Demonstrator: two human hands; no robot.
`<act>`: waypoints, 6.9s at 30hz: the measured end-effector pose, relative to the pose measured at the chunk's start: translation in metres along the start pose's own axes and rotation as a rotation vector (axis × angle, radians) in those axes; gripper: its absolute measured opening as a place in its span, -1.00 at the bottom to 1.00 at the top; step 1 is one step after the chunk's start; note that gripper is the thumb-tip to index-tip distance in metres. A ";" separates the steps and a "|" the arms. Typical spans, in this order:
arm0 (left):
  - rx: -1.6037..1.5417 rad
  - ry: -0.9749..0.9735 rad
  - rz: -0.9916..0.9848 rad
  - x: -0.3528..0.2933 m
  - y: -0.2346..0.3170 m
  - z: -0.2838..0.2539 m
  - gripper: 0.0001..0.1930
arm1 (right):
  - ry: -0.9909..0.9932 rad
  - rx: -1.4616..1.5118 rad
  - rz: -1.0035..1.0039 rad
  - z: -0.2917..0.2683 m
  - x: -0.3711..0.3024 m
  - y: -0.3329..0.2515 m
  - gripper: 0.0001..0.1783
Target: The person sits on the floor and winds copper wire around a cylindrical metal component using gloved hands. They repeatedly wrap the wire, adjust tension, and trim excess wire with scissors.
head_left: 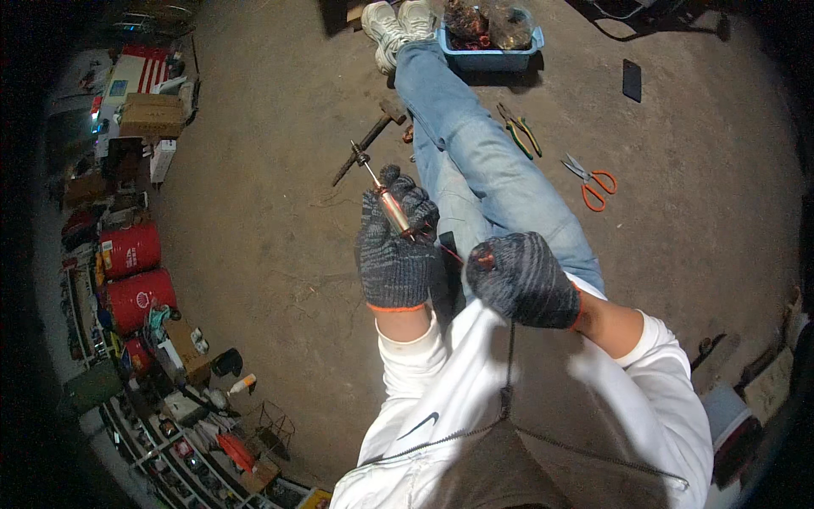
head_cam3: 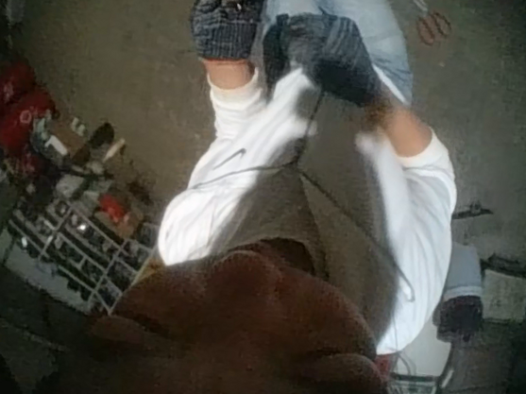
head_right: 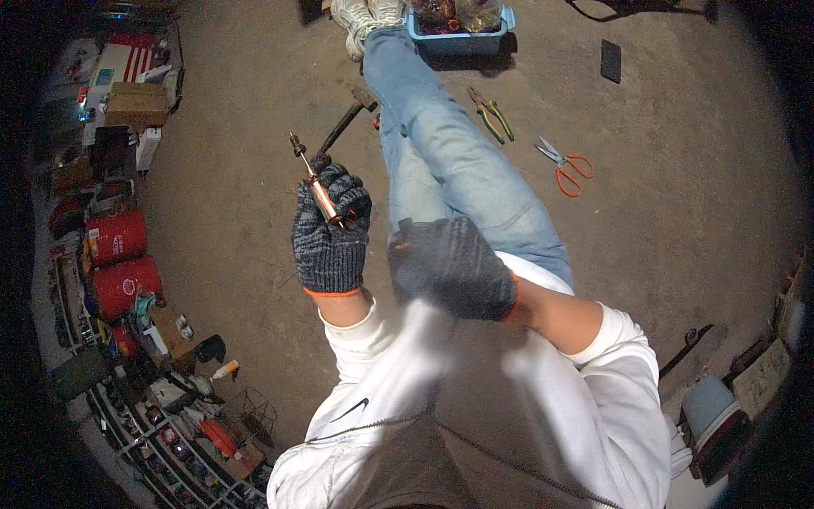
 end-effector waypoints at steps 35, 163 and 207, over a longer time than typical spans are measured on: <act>0.757 0.053 0.463 -0.019 0.006 0.008 -0.66 | -0.101 0.018 -0.080 -0.012 0.026 0.010 -0.85; -0.007 0.113 -0.026 -0.009 0.000 -0.021 -0.71 | 0.036 0.192 0.372 -0.060 0.025 0.041 -0.82; 1.682 -0.021 0.432 -0.027 0.006 0.016 -0.77 | -0.065 -0.047 0.026 -0.013 0.031 0.030 -0.86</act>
Point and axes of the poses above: each hand's wrist, its own x-axis towards the middle knuckle, its own z-axis out of the palm, y = z × x, the point moved 6 cm from there along x, towards the middle knuckle, and after that the axes turned 7 degrees about -z, right-handed, at the moved point
